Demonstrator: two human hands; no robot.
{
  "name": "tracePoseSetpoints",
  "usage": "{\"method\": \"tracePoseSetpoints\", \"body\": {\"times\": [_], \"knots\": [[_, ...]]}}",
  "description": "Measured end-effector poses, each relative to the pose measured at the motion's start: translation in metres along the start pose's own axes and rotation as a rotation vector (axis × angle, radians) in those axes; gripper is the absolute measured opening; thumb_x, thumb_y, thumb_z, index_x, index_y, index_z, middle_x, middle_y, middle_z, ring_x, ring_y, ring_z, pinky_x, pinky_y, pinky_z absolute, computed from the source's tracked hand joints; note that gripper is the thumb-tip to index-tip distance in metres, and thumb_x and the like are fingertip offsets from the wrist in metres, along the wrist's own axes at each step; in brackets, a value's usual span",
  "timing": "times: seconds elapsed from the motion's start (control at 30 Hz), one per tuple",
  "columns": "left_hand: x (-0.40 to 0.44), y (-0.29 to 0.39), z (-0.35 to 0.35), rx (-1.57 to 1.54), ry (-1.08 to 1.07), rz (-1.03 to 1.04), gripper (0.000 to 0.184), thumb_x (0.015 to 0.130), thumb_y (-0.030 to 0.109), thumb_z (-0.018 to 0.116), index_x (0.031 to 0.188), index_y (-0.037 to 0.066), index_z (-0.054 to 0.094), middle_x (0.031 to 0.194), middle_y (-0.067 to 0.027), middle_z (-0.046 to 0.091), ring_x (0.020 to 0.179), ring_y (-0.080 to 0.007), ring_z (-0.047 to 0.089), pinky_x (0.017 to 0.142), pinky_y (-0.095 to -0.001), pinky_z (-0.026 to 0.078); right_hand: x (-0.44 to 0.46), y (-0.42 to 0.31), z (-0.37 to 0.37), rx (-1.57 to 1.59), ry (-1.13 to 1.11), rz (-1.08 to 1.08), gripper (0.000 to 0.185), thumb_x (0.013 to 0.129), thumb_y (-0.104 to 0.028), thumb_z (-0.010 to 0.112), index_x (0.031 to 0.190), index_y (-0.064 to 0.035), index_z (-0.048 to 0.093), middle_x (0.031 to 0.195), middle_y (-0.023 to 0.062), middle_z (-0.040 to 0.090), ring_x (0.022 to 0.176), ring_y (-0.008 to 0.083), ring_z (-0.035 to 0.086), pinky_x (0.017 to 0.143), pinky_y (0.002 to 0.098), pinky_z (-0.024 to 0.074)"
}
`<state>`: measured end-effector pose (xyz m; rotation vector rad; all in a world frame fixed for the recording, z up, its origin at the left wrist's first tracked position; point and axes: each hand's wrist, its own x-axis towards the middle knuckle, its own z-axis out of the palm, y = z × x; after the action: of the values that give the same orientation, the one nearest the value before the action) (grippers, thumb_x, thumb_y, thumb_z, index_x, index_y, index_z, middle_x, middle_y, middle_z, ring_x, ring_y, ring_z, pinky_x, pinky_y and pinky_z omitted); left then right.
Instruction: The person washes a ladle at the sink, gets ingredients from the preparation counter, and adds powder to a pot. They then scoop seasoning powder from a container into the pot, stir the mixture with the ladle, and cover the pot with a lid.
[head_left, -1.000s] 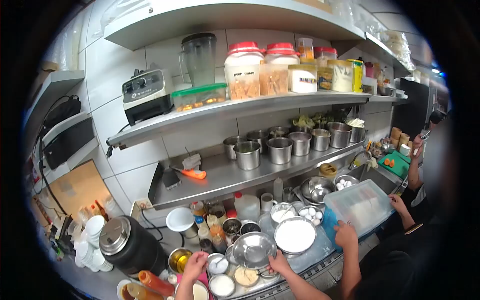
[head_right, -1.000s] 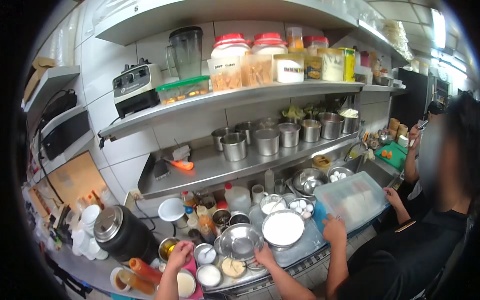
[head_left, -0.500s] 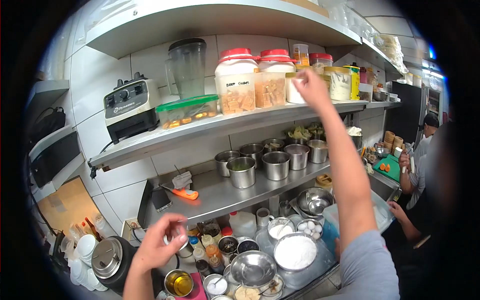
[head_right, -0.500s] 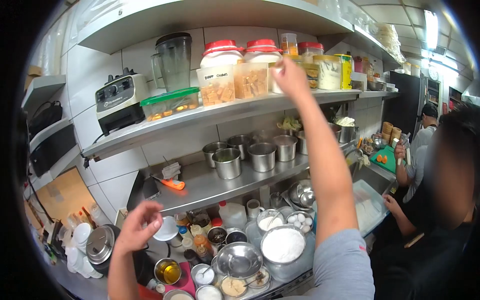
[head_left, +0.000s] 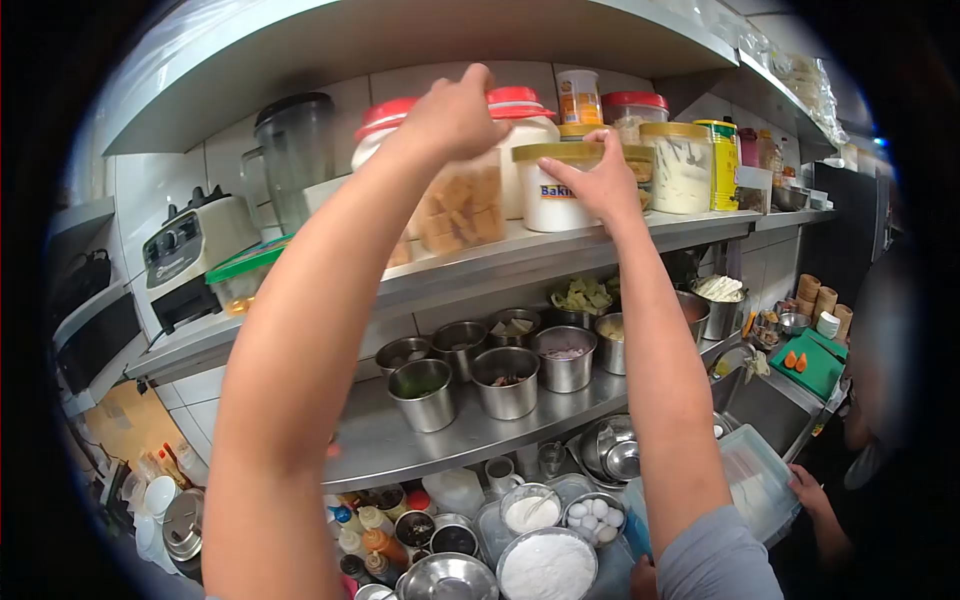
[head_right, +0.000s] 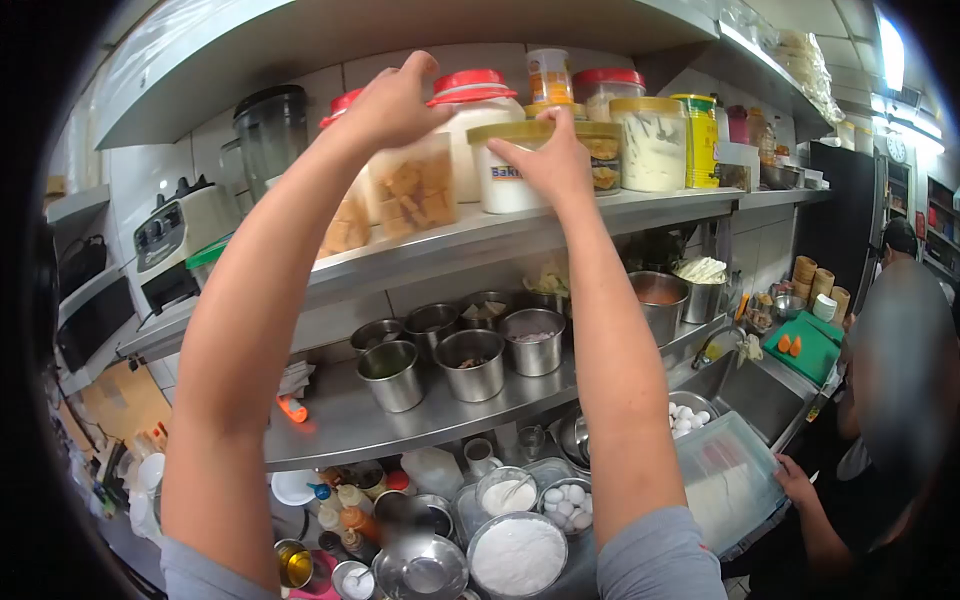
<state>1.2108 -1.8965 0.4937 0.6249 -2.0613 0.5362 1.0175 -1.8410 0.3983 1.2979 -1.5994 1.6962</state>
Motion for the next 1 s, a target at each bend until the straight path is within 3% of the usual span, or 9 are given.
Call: {"method": "tracePoseSetpoints", "body": {"times": [0.07,0.23,0.43,0.57,0.63,0.77,0.87,0.93,1.0], "knots": [[0.054,-0.004,0.038,0.106,-0.156,-0.158,0.065,0.082,0.042,0.067,0.133,0.007,0.048,0.124,-0.0191,0.060,0.115,-0.0339,0.058,0.097,-0.0429,0.046,0.001,0.012,-0.003,0.069,0.013,-0.003,0.079,0.064,-0.053,0.082,0.118,-0.0080,0.046,0.109,0.0239,0.064,0.102,0.0376,0.063,0.087,0.0424,0.0492],[0.100,0.012,0.081,0.282,-0.399,-0.180,0.062,0.084,0.050,0.064,0.127,0.005,0.057,0.120,-0.0157,0.064,0.113,-0.0296,0.060,0.095,-0.0417,0.048,0.009,0.037,-0.004,0.479,0.155,-0.048,0.074,0.068,-0.045,0.082,0.119,-0.0081,0.043,0.111,0.0215,0.061,0.101,0.0308,0.061,0.088,0.0403,0.0480],[0.109,0.006,0.108,0.187,-0.262,-0.296,0.065,0.083,0.062,0.061,0.112,0.004,0.068,0.113,-0.0154,0.068,0.109,-0.0285,0.063,0.091,-0.0405,0.050,0.016,0.056,-0.012,0.683,0.307,-0.152,0.072,0.072,-0.041,0.081,0.119,-0.0053,0.041,0.114,0.0181,0.053,0.105,0.0266,0.056,0.090,0.0374,0.0460],[0.121,-0.004,0.101,0.028,0.022,-0.425,0.078,0.074,0.076,0.061,0.103,0.004,0.071,0.103,-0.0145,0.070,0.100,-0.0273,0.067,0.086,-0.0368,0.052,0.011,0.054,-0.013,0.751,0.349,-0.214,0.073,0.071,-0.040,0.082,0.119,-0.0044,0.041,0.116,0.0183,0.052,0.104,0.0274,0.056,0.091,0.0388,0.0456],[0.132,-0.001,0.086,-0.144,-0.037,-0.592,0.074,0.066,0.062,0.079,0.117,0.010,0.067,0.119,-0.0135,0.065,0.110,-0.0261,0.063,0.092,-0.0363,0.052,0.008,0.054,-0.014,0.525,0.375,-0.261,0.072,0.071,-0.040,0.082,0.119,-0.0043,0.041,0.116,0.0180,0.053,0.104,0.0292,0.056,0.091,0.0399,0.0452],[0.130,0.005,0.082,-0.276,0.081,-0.642,0.075,0.065,0.062,0.080,0.116,0.009,0.067,0.119,-0.0147,0.065,0.109,-0.0269,0.064,0.093,-0.0366,0.052,-0.001,0.044,-0.021,0.449,0.334,-0.204,0.072,0.071,-0.040,0.082,0.119,-0.0047,0.042,0.115,0.0178,0.054,0.105,0.0307,0.056,0.092,0.0410,0.0449],[0.121,0.010,0.066,-0.310,0.348,-0.690,0.073,0.068,0.059,0.080,0.118,0.007,0.066,0.114,-0.0123,0.066,0.105,-0.0239,0.064,0.091,-0.0362,0.051,0.000,0.045,-0.021,0.393,0.338,-0.161,0.072,0.070,-0.041,0.082,0.120,-0.0055,0.042,0.114,0.0180,0.056,0.106,0.0309,0.057,0.092,0.0411,0.0448],[0.119,0.005,0.052,-0.527,0.562,-0.524,0.023,0.080,0.020,0.074,0.096,0.004,0.071,0.099,-0.0160,0.071,0.090,-0.0292,0.068,0.080,-0.0378,0.051,0.001,0.048,-0.020,0.394,0.422,-0.223,0.073,0.070,-0.041,0.082,0.120,-0.0060,0.042,0.113,0.0188,0.056,0.106,0.0308,0.057,0.091,0.0411,0.0455],[0.119,0.004,0.040,-0.626,0.609,-0.532,0.022,0.080,0.020,0.073,0.095,0.004,0.071,0.096,-0.0149,0.071,0.088,-0.0274,0.067,0.078,-0.0373,0.051,0.005,0.052,-0.021,0.493,0.400,-0.173,0.074,0.070,-0.042,0.082,0.120,-0.0060,0.041,0.113,0.0195,0.055,0.106,0.0308,0.057,0.091,0.0415,0.0458]]}}
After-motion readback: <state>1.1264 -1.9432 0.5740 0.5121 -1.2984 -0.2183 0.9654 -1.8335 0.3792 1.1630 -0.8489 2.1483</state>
